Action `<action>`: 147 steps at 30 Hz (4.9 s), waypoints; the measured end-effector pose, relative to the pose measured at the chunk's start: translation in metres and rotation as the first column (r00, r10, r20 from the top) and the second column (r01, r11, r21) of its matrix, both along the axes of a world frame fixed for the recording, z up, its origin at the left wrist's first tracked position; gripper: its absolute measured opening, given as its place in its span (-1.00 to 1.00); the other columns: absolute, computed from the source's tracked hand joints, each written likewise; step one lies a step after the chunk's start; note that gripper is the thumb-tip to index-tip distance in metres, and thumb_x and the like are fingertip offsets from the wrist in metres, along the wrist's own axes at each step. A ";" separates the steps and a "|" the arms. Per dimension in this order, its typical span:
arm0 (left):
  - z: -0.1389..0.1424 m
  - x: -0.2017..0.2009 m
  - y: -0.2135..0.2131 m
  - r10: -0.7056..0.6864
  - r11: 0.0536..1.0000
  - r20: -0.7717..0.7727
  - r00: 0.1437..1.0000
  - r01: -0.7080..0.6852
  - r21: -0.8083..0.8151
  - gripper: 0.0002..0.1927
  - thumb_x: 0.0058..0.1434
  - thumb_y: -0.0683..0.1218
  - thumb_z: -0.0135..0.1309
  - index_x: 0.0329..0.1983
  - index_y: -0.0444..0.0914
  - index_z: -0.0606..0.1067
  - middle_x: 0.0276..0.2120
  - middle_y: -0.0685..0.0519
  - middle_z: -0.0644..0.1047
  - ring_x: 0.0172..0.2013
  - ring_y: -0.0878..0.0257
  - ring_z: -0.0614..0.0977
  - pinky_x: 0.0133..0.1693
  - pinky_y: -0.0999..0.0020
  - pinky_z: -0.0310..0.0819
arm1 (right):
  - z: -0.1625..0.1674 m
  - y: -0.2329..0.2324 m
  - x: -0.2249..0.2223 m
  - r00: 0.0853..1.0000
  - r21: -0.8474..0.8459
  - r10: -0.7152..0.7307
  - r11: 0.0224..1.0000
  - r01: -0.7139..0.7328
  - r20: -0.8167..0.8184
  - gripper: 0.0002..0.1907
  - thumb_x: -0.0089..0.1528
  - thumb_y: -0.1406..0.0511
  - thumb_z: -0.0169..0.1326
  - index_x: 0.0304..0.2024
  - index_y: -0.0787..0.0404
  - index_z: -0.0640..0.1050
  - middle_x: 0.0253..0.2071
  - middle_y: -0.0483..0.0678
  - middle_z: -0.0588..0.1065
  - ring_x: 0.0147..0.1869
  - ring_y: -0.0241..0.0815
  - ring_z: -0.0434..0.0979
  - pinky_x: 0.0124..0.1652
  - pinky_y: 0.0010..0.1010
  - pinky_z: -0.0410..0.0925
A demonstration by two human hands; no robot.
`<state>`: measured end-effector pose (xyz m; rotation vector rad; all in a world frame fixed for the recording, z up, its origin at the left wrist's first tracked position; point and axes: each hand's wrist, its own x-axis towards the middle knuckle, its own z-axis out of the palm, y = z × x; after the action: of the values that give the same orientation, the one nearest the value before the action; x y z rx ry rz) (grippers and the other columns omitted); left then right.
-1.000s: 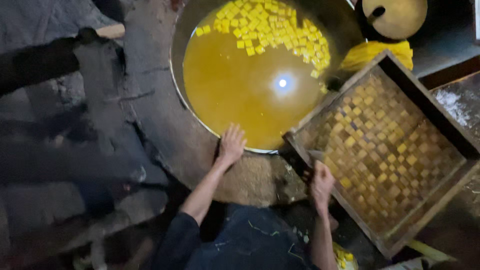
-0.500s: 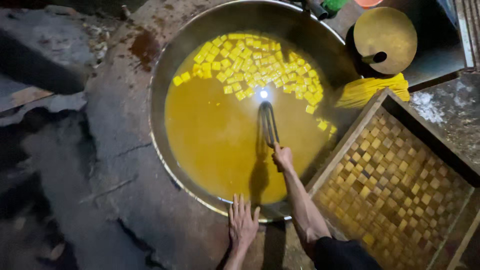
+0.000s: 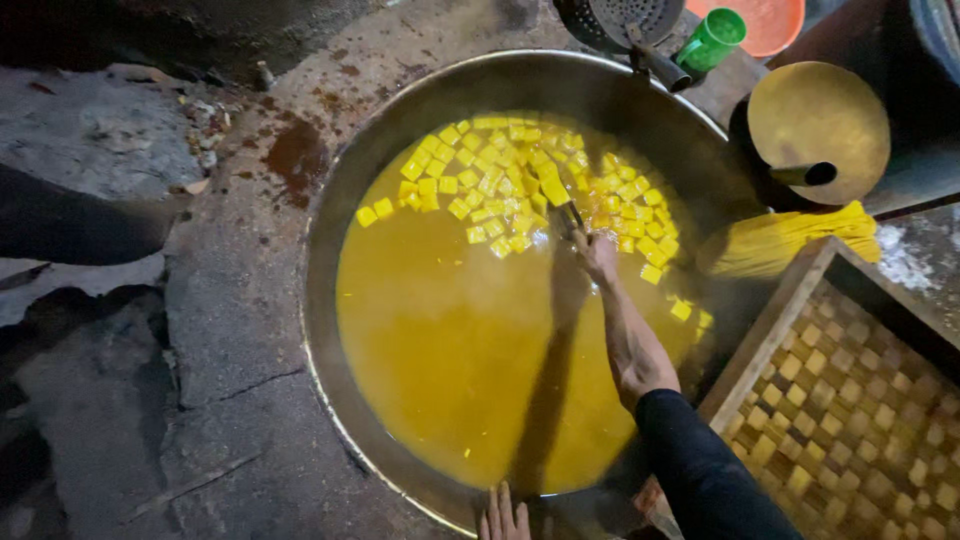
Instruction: The person uses a slotted spoon to scoop yellow tofu cubes from a large pot of boiling liquid and places them into a woven tray. The person repeatedly scoops and arranges the tofu cubes in the tray.
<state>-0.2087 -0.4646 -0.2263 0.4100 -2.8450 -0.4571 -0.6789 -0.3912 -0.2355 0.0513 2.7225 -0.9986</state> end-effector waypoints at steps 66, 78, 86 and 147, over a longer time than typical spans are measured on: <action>0.105 0.102 0.081 -0.074 0.992 -0.032 0.997 0.077 0.105 -0.57 0.31 0.19 0.13 -0.08 -0.27 0.60 -0.01 -0.14 0.52 0.11 -0.10 0.48 0.16 -0.05 0.29 | 0.172 0.521 0.588 0.995 0.136 0.009 0.991 0.004 -0.098 -0.58 0.34 0.01 0.15 -0.29 0.25 0.60 -0.52 0.17 0.45 -0.47 0.11 0.47 -0.39 -0.14 0.32; 0.143 0.177 0.193 0.095 0.919 -0.265 0.960 0.018 0.394 -0.83 0.27 -0.05 0.17 -0.14 -0.20 0.59 0.01 -0.08 0.54 0.08 -0.08 0.51 0.13 0.06 0.38 | 0.183 0.507 0.591 0.871 0.379 0.304 0.913 -0.151 -0.387 -0.73 0.38 0.14 0.04 -0.04 0.18 0.49 -0.21 0.10 0.50 -0.15 0.15 0.56 -0.28 -0.06 0.42; 0.133 0.230 0.218 0.143 0.881 -0.184 0.972 -0.041 0.472 -0.83 0.25 -0.06 0.16 -0.13 -0.18 0.59 -0.05 -0.05 0.57 0.01 -0.04 0.55 0.04 0.13 0.44 | 0.187 0.525 0.600 0.850 0.325 0.398 0.900 -0.290 -0.346 -0.66 0.33 0.10 0.05 0.07 0.09 0.50 -0.18 0.03 0.48 -0.11 0.10 0.56 -0.27 -0.13 0.44; 0.142 0.121 0.039 -0.091 0.991 -0.158 0.983 0.105 0.082 -0.46 0.26 0.09 0.11 0.20 -0.33 0.46 0.23 -0.25 0.44 0.33 -0.18 0.34 0.30 -0.14 0.16 | 0.198 0.369 0.648 0.855 -0.632 -0.518 0.664 0.400 -0.002 -0.62 0.39 0.11 -0.02 0.07 0.26 0.45 -0.21 -0.14 0.50 -0.24 -0.33 0.61 -0.35 -0.51 0.47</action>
<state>-0.0876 -0.4258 -0.0847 0.2394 -2.7100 -0.6102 -0.0309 -0.0220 -0.0378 0.5925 2.4183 -2.0962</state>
